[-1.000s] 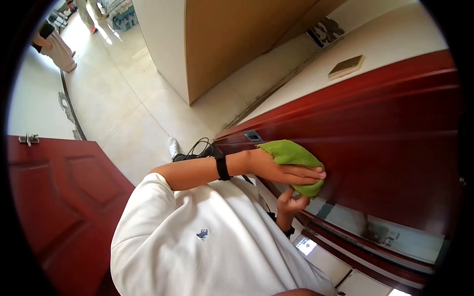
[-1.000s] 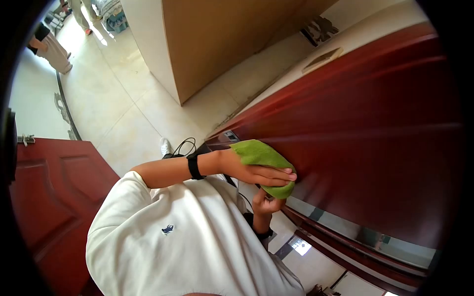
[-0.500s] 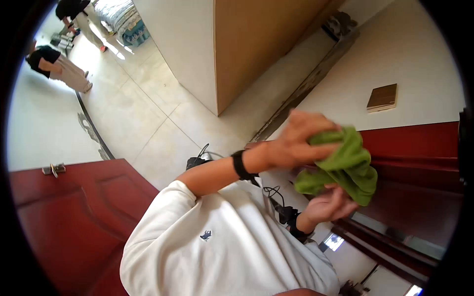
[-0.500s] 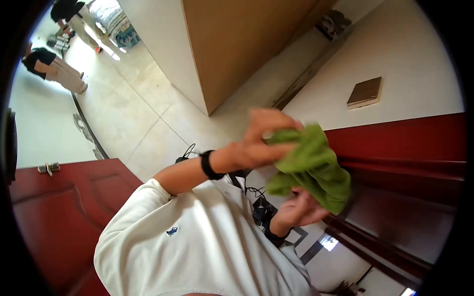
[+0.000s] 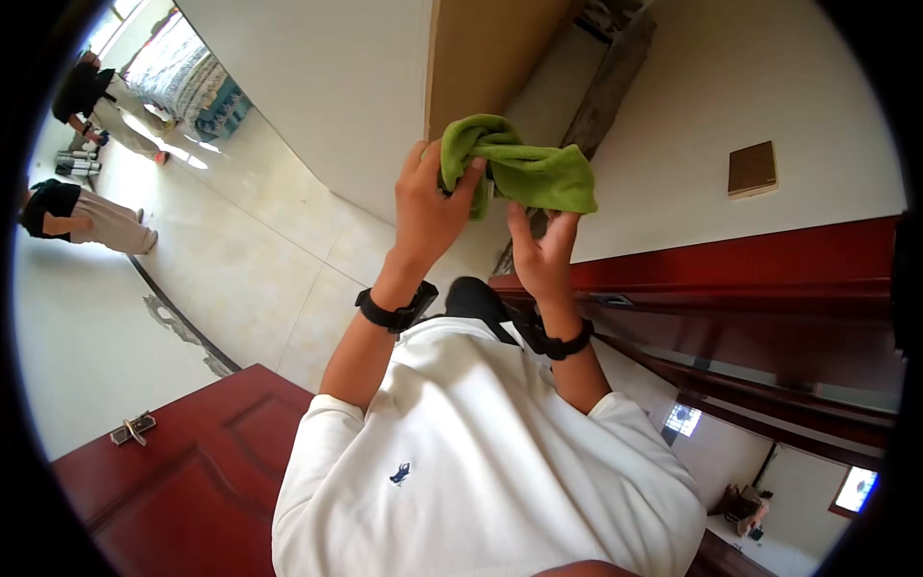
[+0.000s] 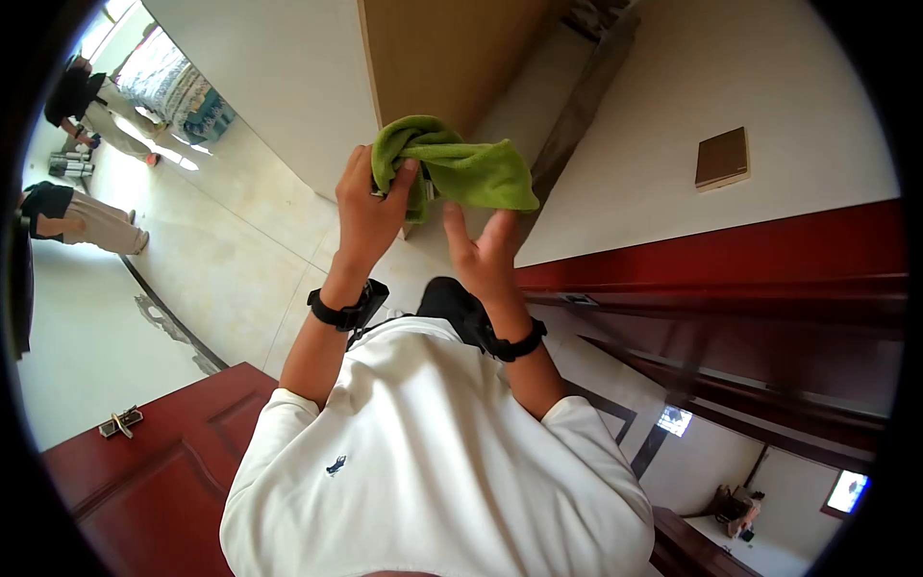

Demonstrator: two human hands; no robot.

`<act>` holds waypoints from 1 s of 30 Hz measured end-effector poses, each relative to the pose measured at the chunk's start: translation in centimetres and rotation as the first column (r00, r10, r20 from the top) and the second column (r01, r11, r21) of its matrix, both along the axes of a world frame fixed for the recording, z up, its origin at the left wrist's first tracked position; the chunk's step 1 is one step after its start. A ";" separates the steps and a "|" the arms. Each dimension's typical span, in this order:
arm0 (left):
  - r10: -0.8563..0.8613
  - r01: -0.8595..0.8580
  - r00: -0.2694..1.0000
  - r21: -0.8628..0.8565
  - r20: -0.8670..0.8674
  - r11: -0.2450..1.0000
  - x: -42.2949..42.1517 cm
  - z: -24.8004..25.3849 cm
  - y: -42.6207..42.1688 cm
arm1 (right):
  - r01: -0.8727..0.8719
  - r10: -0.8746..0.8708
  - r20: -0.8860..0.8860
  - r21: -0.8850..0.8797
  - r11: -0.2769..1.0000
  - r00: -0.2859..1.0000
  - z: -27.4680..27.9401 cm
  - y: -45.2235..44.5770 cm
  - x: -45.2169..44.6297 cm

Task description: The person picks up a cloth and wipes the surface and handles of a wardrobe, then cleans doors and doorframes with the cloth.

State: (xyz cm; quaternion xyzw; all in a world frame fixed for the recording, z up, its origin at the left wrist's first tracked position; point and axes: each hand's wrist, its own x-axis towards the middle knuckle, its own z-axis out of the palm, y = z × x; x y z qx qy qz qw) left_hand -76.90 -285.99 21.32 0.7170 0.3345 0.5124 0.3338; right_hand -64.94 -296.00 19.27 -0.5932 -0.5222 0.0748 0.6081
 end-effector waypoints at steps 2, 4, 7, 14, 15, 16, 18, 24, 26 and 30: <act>-0.005 0.005 0.999 -0.016 -0.042 1.000 -0.2 0.5 0.8 | 0.076 -0.081 0.139 0.042 0.996 0.987 -0.3 1.1 0.2; 0.043 0.012 0.978 0.258 -0.206 0.966 -1.0 2.7 1.1 | 0.061 -0.063 0.144 0.018 0.998 0.988 0.2 2.6 0.9; 0.111 -0.036 0.977 0.376 -0.182 0.926 -3.1 6.1 1.9 | 0.023 -0.021 0.158 -0.008 1.000 0.987 3.1 4.9 1.1; -0.395 0.212 0.894 0.574 0.214 0.791 -7.4 14.0 0.4 | -0.250 0.150 0.498 0.139 0.958 0.854 5.7 12.6 1.3; -0.254 0.147 0.962 0.596 0.099 0.789 -8.2 14.2 -0.2 | -0.257 0.160 0.492 0.135 0.957 0.856 4.6 13.7 1.6; -0.105 0.093 0.994 0.623 -0.017 0.777 -8.4 14.6 -0.3 | -0.203 0.093 0.576 0.129 0.971 0.812 3.4 14.7 1.9; -0.234 0.262 0.964 0.554 -0.123 0.790 -7.4 17.2 -0.3 | -0.160 0.082 0.615 0.073 0.984 0.784 0.6 15.8 1.8; -0.381 0.377 0.916 0.591 -0.125 0.713 -4.8 15.7 1.5 | -0.160 0.157 0.514 -0.037 0.986 0.843 -5.5 15.6 2.9; -0.504 0.518 0.846 0.486 -0.173 0.703 -4.3 16.3 2.7 | -0.127 0.141 0.569 -0.063 0.990 0.810 -5.3 14.7 3.5; -0.520 0.635 0.736 0.173 -0.434 0.753 -5.0 20.3 2.7 | -0.155 0.185 0.430 -0.105 0.982 0.884 -1.6 14.2 4.2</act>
